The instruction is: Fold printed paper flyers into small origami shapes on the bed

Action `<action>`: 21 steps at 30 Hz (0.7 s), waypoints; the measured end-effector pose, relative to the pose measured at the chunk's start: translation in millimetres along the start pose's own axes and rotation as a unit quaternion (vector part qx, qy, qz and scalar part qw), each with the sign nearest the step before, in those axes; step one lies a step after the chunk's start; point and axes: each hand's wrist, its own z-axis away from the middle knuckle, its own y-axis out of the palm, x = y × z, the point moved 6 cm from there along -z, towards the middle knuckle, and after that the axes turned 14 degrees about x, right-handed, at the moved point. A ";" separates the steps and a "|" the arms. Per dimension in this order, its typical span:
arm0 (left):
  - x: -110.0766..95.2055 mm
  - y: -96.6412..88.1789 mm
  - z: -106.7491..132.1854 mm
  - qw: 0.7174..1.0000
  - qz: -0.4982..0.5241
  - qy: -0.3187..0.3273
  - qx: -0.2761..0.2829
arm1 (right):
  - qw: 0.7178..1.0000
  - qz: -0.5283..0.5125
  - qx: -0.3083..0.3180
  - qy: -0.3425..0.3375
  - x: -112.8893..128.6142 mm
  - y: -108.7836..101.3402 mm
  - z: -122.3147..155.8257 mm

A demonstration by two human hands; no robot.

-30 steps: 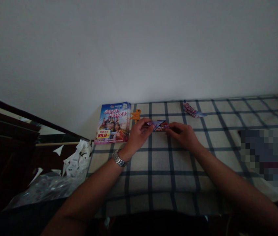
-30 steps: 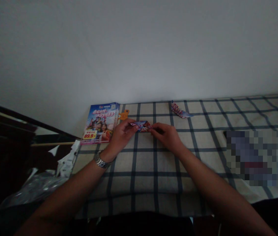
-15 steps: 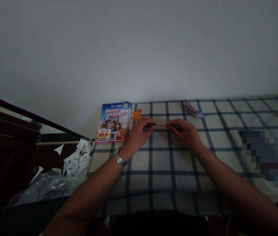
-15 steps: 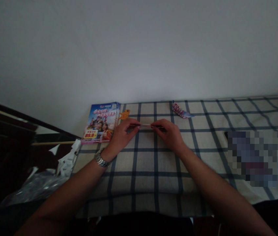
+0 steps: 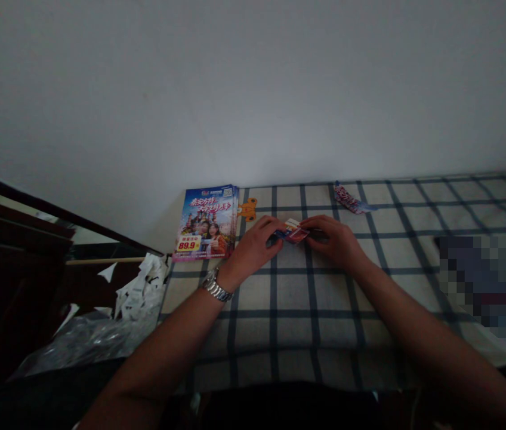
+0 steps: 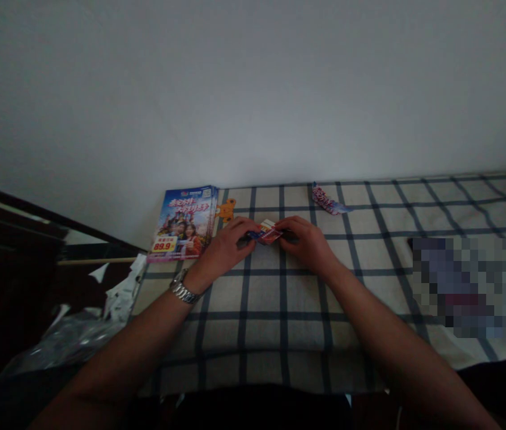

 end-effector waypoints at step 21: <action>-7.2 6.7 1.8 0.990 -0.120 0.034 0.073 | 0.993 0.107 0.045 -0.039 4.6 11.2 1.6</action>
